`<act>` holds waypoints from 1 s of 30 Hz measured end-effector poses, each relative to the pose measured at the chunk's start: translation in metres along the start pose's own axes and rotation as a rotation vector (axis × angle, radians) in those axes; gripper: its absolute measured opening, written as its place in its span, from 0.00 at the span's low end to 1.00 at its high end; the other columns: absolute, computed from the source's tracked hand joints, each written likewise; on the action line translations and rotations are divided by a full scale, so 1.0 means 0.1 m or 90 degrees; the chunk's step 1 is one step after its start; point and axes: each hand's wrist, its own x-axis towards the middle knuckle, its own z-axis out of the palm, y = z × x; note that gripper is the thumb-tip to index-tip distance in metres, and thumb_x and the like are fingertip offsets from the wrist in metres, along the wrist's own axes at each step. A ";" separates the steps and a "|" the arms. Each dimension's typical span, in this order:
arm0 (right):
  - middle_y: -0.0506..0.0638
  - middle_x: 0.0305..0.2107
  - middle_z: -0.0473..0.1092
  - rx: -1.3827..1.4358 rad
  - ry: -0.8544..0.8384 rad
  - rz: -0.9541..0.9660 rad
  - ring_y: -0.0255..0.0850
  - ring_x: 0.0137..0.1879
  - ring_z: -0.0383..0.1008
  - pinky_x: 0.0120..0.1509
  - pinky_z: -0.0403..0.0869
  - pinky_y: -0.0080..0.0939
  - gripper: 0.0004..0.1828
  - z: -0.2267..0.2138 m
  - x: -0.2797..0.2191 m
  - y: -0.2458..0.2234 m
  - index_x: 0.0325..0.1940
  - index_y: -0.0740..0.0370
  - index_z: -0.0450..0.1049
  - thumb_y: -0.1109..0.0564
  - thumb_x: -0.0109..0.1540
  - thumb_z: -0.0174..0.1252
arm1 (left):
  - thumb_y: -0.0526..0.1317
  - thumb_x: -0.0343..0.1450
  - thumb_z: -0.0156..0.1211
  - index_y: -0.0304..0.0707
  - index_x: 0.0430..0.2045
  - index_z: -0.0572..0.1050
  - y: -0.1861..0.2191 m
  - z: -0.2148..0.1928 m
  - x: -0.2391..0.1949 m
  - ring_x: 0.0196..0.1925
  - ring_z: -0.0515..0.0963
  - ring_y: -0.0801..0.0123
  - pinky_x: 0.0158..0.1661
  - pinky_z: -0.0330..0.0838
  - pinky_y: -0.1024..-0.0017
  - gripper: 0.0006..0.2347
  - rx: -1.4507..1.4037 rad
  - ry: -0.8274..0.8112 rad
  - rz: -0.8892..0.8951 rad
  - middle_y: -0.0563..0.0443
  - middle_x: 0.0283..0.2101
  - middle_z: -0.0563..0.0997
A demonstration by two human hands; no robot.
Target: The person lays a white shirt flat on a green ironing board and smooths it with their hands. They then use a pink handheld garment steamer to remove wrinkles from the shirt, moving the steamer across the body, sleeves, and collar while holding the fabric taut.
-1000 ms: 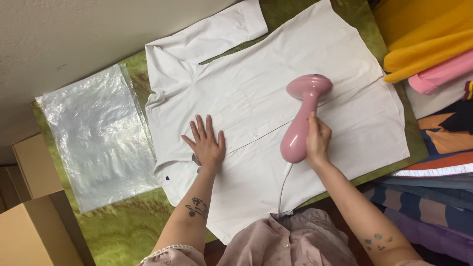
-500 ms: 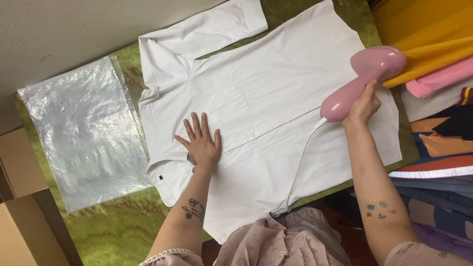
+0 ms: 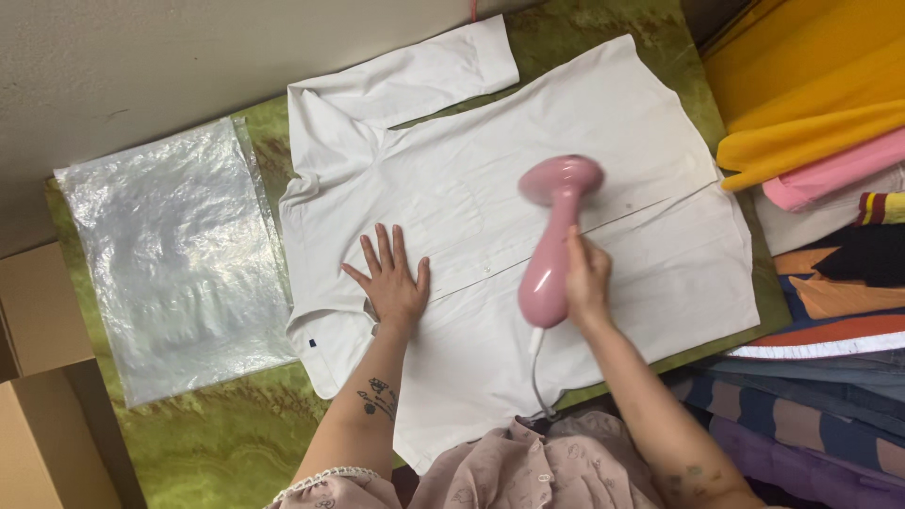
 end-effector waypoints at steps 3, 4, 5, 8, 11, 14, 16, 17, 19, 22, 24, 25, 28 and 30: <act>0.41 0.18 0.64 0.003 -0.088 0.030 0.32 0.29 0.63 0.36 0.64 0.31 0.22 0.34 -0.20 0.23 0.21 0.56 0.71 0.45 0.67 0.49 | 0.62 0.69 0.29 0.54 0.67 0.43 0.01 0.01 0.02 0.73 0.36 0.53 0.60 0.26 0.31 0.31 0.005 -0.008 -0.004 0.55 0.72 0.39; 0.41 0.18 0.64 0.005 -0.086 0.031 0.32 0.29 0.63 0.36 0.64 0.31 0.22 0.37 -0.19 0.26 0.21 0.56 0.71 0.45 0.67 0.49 | 0.62 0.69 0.29 0.54 0.67 0.43 0.01 0.00 0.02 0.73 0.36 0.53 0.60 0.26 0.31 0.31 0.007 -0.007 -0.002 0.55 0.72 0.39; 0.41 0.18 0.64 -0.011 -0.095 0.017 0.31 0.29 0.64 0.35 0.64 0.31 0.22 0.39 -0.18 0.29 0.21 0.55 0.70 0.45 0.67 0.48 | 0.62 0.69 0.28 0.54 0.67 0.43 0.01 0.00 0.02 0.73 0.36 0.53 0.60 0.25 0.31 0.31 0.009 -0.010 -0.003 0.56 0.72 0.39; 0.42 0.20 0.65 -0.009 -0.069 0.006 0.32 0.32 0.64 0.37 0.65 0.32 0.21 0.37 0.03 0.38 0.22 0.56 0.71 0.46 0.67 0.49 | 0.62 0.69 0.27 0.55 0.67 0.42 0.00 -0.01 0.03 0.73 0.36 0.54 0.60 0.24 0.31 0.31 0.008 -0.012 -0.003 0.57 0.72 0.39; 0.43 0.22 0.66 0.021 -0.003 0.011 0.32 0.33 0.65 0.38 0.66 0.31 0.20 0.21 0.35 0.37 0.25 0.55 0.71 0.45 0.67 0.50 | 0.62 0.69 0.28 0.56 0.67 0.42 0.01 -0.03 0.01 0.73 0.36 0.54 0.60 0.24 0.31 0.31 0.002 -0.020 -0.003 0.58 0.72 0.39; 0.43 0.22 0.66 0.055 0.076 -0.001 0.32 0.32 0.65 0.37 0.65 0.31 0.19 0.00 0.69 0.23 0.25 0.55 0.71 0.44 0.66 0.51 | 0.61 0.69 0.29 0.56 0.67 0.42 0.01 -0.04 0.02 0.73 0.36 0.55 0.60 0.24 0.32 0.30 0.002 -0.014 -0.007 0.59 0.72 0.39; 0.43 0.23 0.66 0.072 0.124 -0.008 0.33 0.32 0.65 0.36 0.65 0.31 0.18 -0.14 0.93 0.13 0.26 0.55 0.71 0.44 0.65 0.52 | 0.61 0.69 0.29 0.57 0.67 0.42 0.01 -0.03 0.03 0.73 0.36 0.56 0.60 0.24 0.32 0.30 0.005 -0.011 -0.009 0.60 0.72 0.39; 0.44 0.23 0.66 0.089 0.160 -0.020 0.33 0.31 0.66 0.35 0.65 0.31 0.18 -0.21 1.05 0.10 0.26 0.55 0.71 0.43 0.65 0.52 | 0.61 0.69 0.29 0.57 0.67 0.43 0.01 -0.03 0.03 0.73 0.36 0.56 0.60 0.25 0.32 0.30 0.004 -0.007 -0.008 0.60 0.72 0.40; 0.44 0.22 0.66 0.105 0.196 -0.035 0.33 0.31 0.66 0.34 0.64 0.31 0.18 -0.38 1.28 0.06 0.26 0.55 0.71 0.43 0.64 0.52 | 0.61 0.69 0.29 0.57 0.67 0.43 0.01 0.00 0.02 0.73 0.37 0.56 0.60 0.25 0.32 0.30 -0.001 -0.002 -0.006 0.60 0.72 0.41; 0.50 0.30 0.70 0.121 0.234 -0.060 0.38 0.42 0.73 0.47 0.71 0.43 0.22 -0.65 1.71 0.11 0.35 0.59 0.76 0.38 0.63 0.53 | 0.62 0.69 0.29 0.58 0.67 0.44 0.00 0.02 0.03 0.73 0.37 0.57 0.61 0.24 0.33 0.30 0.014 0.012 -0.010 0.61 0.72 0.42; 0.47 0.31 0.69 0.094 0.255 -0.129 0.36 0.41 0.70 0.49 0.70 0.40 0.21 -0.86 2.11 0.27 0.35 0.59 0.76 0.39 0.64 0.51 | 0.61 0.69 0.28 0.58 0.67 0.43 0.00 0.00 0.02 0.73 0.36 0.57 0.60 0.24 0.32 0.29 0.009 0.000 -0.009 0.61 0.72 0.41; 0.47 0.31 0.69 0.092 0.254 -0.129 0.36 0.41 0.70 0.49 0.70 0.40 0.21 -0.89 2.02 0.27 0.35 0.59 0.76 0.39 0.64 0.51 | 0.61 0.69 0.28 0.58 0.67 0.43 0.01 0.01 -0.03 0.73 0.36 0.57 0.60 0.24 0.32 0.29 0.008 0.000 -0.011 0.61 0.72 0.41; 0.52 0.30 0.68 0.009 0.264 -0.202 0.37 0.43 0.69 0.52 0.69 0.39 0.22 -0.66 1.65 0.09 0.36 0.64 0.75 0.42 0.67 0.53 | 0.61 0.68 0.31 0.58 0.66 0.44 0.00 -0.03 0.05 0.73 0.39 0.57 0.61 0.27 0.33 0.30 0.015 0.018 -0.013 0.62 0.72 0.43; 0.49 0.29 0.66 0.010 0.185 -0.136 0.37 0.40 0.65 0.47 0.66 0.38 0.21 -0.43 0.96 -0.09 0.33 0.61 0.72 0.43 0.68 0.50 | 0.62 0.68 0.29 0.58 0.67 0.44 0.02 0.01 0.04 0.73 0.39 0.57 0.60 0.27 0.32 0.30 0.022 0.005 -0.010 0.62 0.71 0.43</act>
